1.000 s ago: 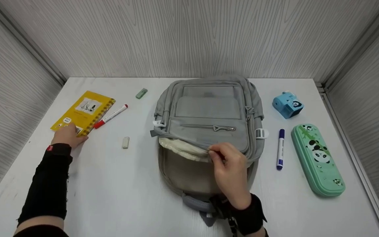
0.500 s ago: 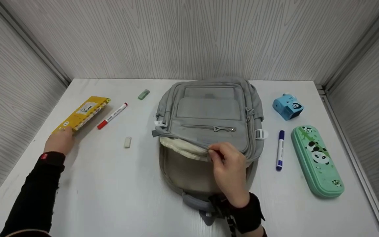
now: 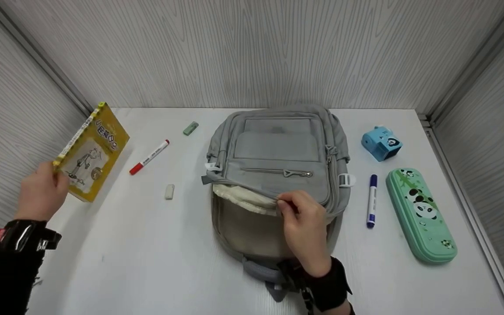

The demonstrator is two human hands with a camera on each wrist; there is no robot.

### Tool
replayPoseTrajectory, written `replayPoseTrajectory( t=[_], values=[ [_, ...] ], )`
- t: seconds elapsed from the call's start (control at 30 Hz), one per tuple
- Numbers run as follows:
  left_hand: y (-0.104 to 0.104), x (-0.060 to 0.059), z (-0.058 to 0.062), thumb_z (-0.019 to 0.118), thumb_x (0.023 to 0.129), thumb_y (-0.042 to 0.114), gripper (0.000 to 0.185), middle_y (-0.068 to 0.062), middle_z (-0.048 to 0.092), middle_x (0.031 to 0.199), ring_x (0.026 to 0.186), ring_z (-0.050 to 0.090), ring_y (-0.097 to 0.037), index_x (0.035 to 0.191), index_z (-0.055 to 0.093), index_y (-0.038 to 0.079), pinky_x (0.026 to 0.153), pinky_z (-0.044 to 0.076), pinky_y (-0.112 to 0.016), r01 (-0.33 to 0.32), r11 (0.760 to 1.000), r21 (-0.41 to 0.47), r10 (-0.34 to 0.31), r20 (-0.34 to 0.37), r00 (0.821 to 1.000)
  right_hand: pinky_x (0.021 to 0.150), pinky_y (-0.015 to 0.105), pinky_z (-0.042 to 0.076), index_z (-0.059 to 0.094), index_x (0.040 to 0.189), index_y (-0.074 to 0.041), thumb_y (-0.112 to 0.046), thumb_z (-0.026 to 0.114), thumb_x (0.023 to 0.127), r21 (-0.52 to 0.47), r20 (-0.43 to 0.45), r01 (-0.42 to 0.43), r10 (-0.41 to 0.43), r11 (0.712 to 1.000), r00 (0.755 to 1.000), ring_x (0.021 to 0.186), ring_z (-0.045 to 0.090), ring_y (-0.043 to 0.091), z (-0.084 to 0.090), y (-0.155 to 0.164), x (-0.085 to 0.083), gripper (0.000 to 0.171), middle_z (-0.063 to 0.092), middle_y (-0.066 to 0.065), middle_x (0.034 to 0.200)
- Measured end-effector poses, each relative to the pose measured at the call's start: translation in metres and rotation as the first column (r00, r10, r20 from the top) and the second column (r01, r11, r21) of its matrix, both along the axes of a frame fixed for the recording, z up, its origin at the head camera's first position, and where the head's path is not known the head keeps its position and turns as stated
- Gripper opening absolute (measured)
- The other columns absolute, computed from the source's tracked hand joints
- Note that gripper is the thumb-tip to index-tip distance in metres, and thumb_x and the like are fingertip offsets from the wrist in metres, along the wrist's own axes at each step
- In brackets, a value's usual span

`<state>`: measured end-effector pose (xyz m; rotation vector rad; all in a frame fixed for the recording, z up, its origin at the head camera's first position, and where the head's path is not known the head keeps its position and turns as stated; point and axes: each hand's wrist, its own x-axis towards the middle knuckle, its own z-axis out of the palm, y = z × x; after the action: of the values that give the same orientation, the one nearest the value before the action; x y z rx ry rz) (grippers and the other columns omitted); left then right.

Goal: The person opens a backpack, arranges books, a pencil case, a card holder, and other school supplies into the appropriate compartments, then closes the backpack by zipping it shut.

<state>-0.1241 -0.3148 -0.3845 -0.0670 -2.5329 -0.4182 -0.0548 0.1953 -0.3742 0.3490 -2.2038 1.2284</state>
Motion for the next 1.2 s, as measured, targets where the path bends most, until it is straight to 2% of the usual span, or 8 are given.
replayPoseTrajectory(
  t=[0.1, 0.17, 0.33, 0.43, 0.53, 0.67, 0.9, 1.2],
  values=[
    [0.013, 0.020, 0.016, 0.049, 0.093, 0.000, 0.019, -0.029, 0.063, 0.082, 0.058, 0.063, -0.024, 0.106, 0.053, -0.013, 0.048, 0.051, -0.033, 0.028, 0.965, 0.262, -0.079, 0.188, 0.979, 0.063, 0.014, 0.039, 0.069, 0.089, 0.005, 0.015, 0.066, 0.084, -0.008, 0.000, 0.006, -0.006, 1.000, 1.000, 0.070, 0.048, -0.005, 0.000, 0.001, 0.000, 0.011, 0.062, 0.012, 0.078],
    [0.019, 0.032, 0.023, 0.048, 0.096, 0.002, 0.025, -0.021, 0.066, 0.090, 0.064, 0.066, -0.011, 0.115, 0.054, -0.012, 0.054, 0.055, -0.025, 0.040, 0.874, 0.485, -0.217, 0.314, 0.924, 0.064, 0.014, 0.039, 0.069, 0.091, 0.005, 0.014, 0.066, 0.085, -0.010, -0.004, 0.006, -0.006, 1.000, 1.000, 0.070, 0.049, -0.004, -0.001, 0.001, 0.001, 0.010, 0.062, 0.013, 0.079],
    [0.031, 0.046, 0.020, 0.044, 0.098, -0.001, 0.025, -0.002, 0.073, 0.096, 0.075, 0.073, -0.013, 0.118, 0.058, -0.007, 0.062, 0.061, -0.030, 0.033, 0.472, 0.881, -0.671, 0.335, 0.661, 0.065, 0.013, 0.039, 0.069, 0.092, 0.008, 0.009, 0.066, 0.088, -0.031, -0.013, 0.026, -0.027, 0.999, 1.000, 0.072, 0.050, -0.005, -0.003, 0.003, 0.000, 0.006, 0.062, 0.014, 0.080],
    [0.043, 0.045, 0.007, 0.043, 0.098, -0.002, 0.027, -0.001, 0.076, 0.098, 0.081, 0.075, -0.015, 0.113, 0.065, 0.004, 0.060, 0.060, -0.028, 0.033, 0.307, 0.951, -0.846, 0.257, 0.468, 0.066, 0.012, 0.040, 0.069, 0.092, 0.008, 0.009, 0.065, 0.088, -0.038, -0.013, 0.041, -0.041, 0.998, 0.999, 0.073, 0.050, -0.006, -0.003, 0.004, 0.000, 0.006, 0.063, 0.015, 0.081],
    [0.061, 0.039, -0.008, 0.042, 0.099, 0.000, 0.032, -0.001, 0.076, 0.104, 0.087, 0.075, -0.014, 0.114, 0.068, 0.011, 0.061, 0.060, -0.026, 0.002, 0.227, 0.974, -0.924, 0.214, 0.318, 0.067, 0.012, 0.040, 0.069, 0.093, 0.008, 0.012, 0.065, 0.087, -0.042, -0.021, 0.046, -0.047, 0.998, 0.999, 0.074, 0.050, -0.006, -0.005, 0.005, 0.000, 0.008, 0.062, 0.015, 0.082],
    [0.090, 0.030, -0.028, 0.044, 0.099, 0.003, 0.031, -0.001, 0.077, 0.105, 0.089, 0.076, -0.014, 0.113, 0.069, 0.013, 0.063, 0.060, -0.024, -0.076, 0.192, 0.978, -0.954, 0.204, 0.219, 0.067, 0.014, 0.040, 0.068, 0.094, 0.007, 0.014, 0.064, 0.087, -0.049, -0.040, 0.030, -0.032, 0.998, 0.999, 0.074, 0.051, -0.004, -0.007, 0.005, 0.001, 0.011, 0.061, 0.014, 0.083],
    [0.133, 0.013, -0.053, 0.044, 0.098, 0.004, 0.030, -0.001, 0.077, 0.105, 0.091, 0.075, -0.015, 0.109, 0.070, 0.015, 0.067, 0.060, -0.025, -0.180, 0.131, 0.975, -0.967, 0.166, 0.193, 0.067, 0.014, 0.042, 0.068, 0.095, 0.007, 0.015, 0.063, 0.086, -0.068, -0.023, -0.008, 0.006, 0.998, 1.000, 0.073, 0.052, -0.002, -0.007, 0.004, 0.004, 0.013, 0.061, 0.012, 0.085],
    [0.201, 0.002, -0.077, 0.043, 0.100, 0.004, 0.029, -0.004, 0.076, 0.101, 0.089, 0.075, -0.017, 0.123, 0.058, -0.003, 0.076, 0.061, -0.029, -0.301, -0.003, 0.954, -0.903, 0.127, 0.411, 0.065, 0.010, 0.043, 0.067, 0.089, 0.010, 0.016, 0.065, 0.084, -0.093, -0.024, -0.025, 0.023, 0.995, 0.999, 0.071, 0.053, -0.006, -0.003, 0.001, 0.003, 0.008, 0.061, 0.015, 0.079]
  ],
)
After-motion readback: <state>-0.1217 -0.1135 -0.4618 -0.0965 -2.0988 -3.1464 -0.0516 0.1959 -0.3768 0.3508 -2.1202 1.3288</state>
